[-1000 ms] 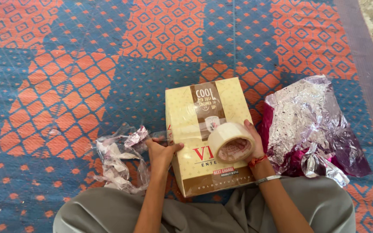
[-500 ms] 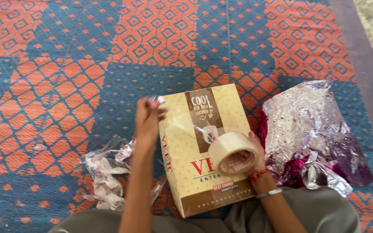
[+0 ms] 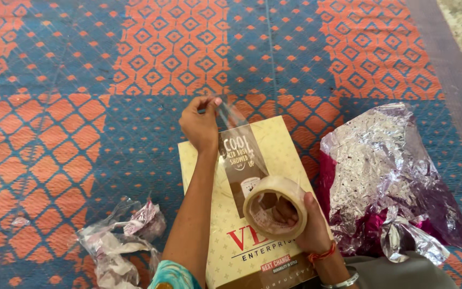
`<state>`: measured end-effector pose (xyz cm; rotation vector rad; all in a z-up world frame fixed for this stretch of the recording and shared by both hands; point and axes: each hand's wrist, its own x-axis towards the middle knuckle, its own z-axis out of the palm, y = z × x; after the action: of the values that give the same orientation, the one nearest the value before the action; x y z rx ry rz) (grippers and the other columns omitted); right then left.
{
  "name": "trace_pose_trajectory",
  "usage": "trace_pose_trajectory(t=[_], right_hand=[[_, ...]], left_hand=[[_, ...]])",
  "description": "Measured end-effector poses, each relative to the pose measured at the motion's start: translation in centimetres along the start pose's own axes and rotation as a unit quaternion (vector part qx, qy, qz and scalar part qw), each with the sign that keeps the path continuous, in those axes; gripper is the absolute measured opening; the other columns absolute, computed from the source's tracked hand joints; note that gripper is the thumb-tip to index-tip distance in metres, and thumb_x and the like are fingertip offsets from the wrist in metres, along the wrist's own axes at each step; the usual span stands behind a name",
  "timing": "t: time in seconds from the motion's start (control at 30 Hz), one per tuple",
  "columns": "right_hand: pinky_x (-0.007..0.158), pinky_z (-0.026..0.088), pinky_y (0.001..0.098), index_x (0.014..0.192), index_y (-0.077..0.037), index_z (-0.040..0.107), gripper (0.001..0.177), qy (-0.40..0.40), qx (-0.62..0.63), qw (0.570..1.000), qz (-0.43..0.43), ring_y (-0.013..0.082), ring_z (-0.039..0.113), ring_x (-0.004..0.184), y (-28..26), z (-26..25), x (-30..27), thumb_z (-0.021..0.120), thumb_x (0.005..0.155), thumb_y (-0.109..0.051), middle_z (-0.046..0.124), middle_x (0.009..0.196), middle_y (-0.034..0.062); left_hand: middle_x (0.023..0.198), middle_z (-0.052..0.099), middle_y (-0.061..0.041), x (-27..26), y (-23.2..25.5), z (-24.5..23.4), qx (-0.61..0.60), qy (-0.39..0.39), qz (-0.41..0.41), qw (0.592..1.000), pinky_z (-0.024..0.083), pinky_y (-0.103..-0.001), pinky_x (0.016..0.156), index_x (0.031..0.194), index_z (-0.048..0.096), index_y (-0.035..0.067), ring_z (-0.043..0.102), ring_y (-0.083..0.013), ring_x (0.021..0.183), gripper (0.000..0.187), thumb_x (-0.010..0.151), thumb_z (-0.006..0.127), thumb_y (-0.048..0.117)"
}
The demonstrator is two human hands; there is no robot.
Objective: The person sits on a mat and uses clear packing tape to seal a rectangular cardboard box. They apply tape to the top and bottom seams, flip the box to access different sides, and use scissors to cut the tape. The box is sealed and placed on the mat.
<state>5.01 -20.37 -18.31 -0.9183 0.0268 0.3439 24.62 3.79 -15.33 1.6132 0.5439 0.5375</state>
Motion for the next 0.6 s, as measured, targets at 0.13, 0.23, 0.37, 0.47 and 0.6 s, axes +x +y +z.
trace_pose_trajectory(t=[0.13,0.23,0.37,0.47,0.6], right_hand=[[0.086,0.059,0.035,0.134,0.006,0.054,0.086,0.044,-0.124,0.991,0.004,0.021,0.07,0.102,-0.9,1.3,-0.1,0.062,0.082,-0.062,0.072,0.113,0.0136],[0.084,0.06,0.0365,0.136,0.013,0.054,0.088,0.032,-0.135,0.99,-0.018,0.0242,0.07,0.101,-0.7,1.8,0.1,0.068,0.087,-0.059,0.071,0.115,0.0185],[0.058,0.048,0.0285,0.123,0.015,0.059,0.077,0.047,-0.122,0.991,0.022,0.0135,0.057,0.068,-1.0,0.9,-0.3,0.066,0.092,-0.056,0.061,0.082,0.0069],[0.047,0.034,0.0284,0.114,0.013,0.06,0.067,0.03,-0.046,0.996,0.066,0.0104,0.039,0.052,-1.4,0.4,-0.5,0.062,0.098,-0.052,0.044,0.062,0.0006],[0.047,0.029,0.0295,0.112,0.012,0.061,0.062,0.027,-0.009,0.996,0.084,0.0108,0.03,0.049,-1.3,0.8,-0.7,0.057,0.098,-0.048,0.034,0.058,-0.001]], left_hand=[[0.08,0.078,-0.004,-0.5,-0.8,0.1,0.001,0.01,0.003,1.0,0.053,-0.035,0.06,0.094,0.078,0.009,0.07,-0.0163,0.063,0.023,0.085,0.081,0.03],[0.085,0.076,-0.011,-0.7,-1.5,-0.4,0.189,-0.01,0.16,0.969,0.051,-0.043,0.062,0.092,0.072,0.005,0.069,-0.0287,0.072,0.028,0.094,0.077,0.032],[0.088,0.075,-0.009,-0.2,-2.0,-0.2,0.16,-0.002,0.126,0.979,0.052,-0.045,0.066,0.092,0.068,0.007,0.072,-0.0299,0.075,0.028,0.096,0.071,0.034],[0.086,0.075,-0.007,0.4,-1.9,0.4,0.123,0.03,0.081,0.989,0.053,-0.044,0.067,0.095,0.069,0.008,0.074,-0.0273,0.075,0.027,0.097,0.069,0.035],[0.086,0.077,-0.007,1.6,-1.8,0.1,0.178,0.016,0.087,0.98,0.054,-0.045,0.07,0.09,0.075,0.011,0.074,-0.0294,0.078,0.021,0.089,0.075,0.032]])
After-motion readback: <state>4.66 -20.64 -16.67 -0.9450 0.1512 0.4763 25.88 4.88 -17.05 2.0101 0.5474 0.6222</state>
